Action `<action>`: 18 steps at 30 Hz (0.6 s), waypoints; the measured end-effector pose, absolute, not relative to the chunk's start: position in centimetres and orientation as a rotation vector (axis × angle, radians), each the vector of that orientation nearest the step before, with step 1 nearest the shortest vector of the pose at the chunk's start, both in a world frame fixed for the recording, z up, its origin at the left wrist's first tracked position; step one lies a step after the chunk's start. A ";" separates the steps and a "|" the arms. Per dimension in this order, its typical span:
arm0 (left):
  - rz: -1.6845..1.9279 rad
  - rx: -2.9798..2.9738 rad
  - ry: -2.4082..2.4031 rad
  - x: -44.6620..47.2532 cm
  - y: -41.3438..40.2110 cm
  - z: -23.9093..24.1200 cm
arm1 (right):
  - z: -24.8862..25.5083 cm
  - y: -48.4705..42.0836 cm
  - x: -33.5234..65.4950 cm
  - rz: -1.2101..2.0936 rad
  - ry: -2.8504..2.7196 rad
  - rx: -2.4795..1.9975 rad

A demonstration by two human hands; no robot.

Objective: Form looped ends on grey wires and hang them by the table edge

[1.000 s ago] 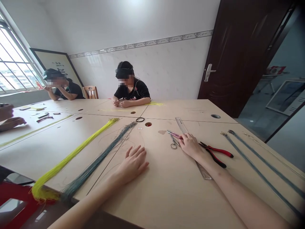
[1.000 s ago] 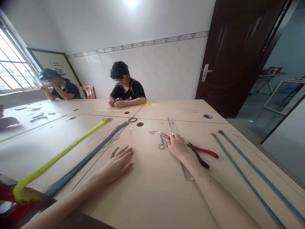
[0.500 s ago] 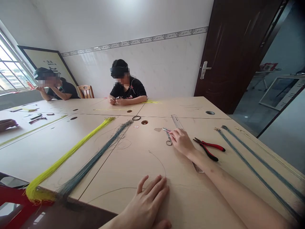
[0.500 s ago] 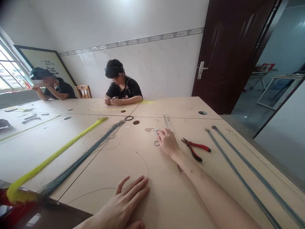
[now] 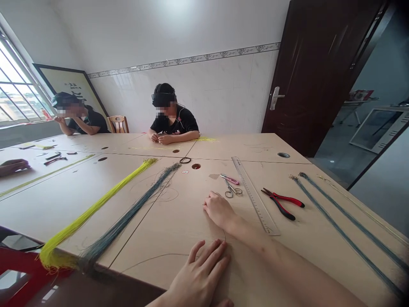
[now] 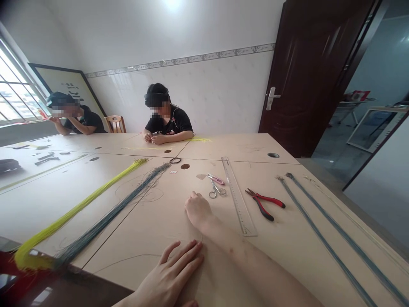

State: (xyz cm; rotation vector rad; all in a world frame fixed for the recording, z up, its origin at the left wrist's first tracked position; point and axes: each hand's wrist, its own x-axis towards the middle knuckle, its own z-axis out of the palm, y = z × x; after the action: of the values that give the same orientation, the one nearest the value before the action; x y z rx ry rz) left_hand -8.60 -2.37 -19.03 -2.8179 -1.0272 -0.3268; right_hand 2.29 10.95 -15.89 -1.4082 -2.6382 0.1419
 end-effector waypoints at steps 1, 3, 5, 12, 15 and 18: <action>-0.365 -2.812 -1.030 -8.6 -2.4 -19.1 | -15.9 11.0 2.0 0.134 -2.646 -1.426; -0.410 -2.810 -1.042 -8.6 -2.3 -19.2 | -15.8 11.0 1.4 0.129 -2.660 -1.451; -0.404 -2.815 -1.047 -8.6 -2.4 -19.3 | -15.7 11.0 0.8 0.140 -2.672 -1.461; -0.364 -2.665 -0.948 -8.7 -3.2 -20.3 | -16.2 11.7 0.2 0.249 -2.606 -1.451; -0.396 -2.638 -0.926 -8.7 -3.8 -20.1 | -16.2 11.9 1.0 0.317 -2.534 -1.457; -0.435 -2.659 -0.934 -8.7 -4.4 -19.5 | -15.7 12.3 2.2 0.400 -2.442 -1.461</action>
State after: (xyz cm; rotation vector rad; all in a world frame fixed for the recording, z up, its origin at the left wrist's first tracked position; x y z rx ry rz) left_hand -8.66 -4.40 -19.52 -2.6586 -0.9340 -0.4346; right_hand 2.16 12.32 -15.70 -1.4610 -2.4425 0.4002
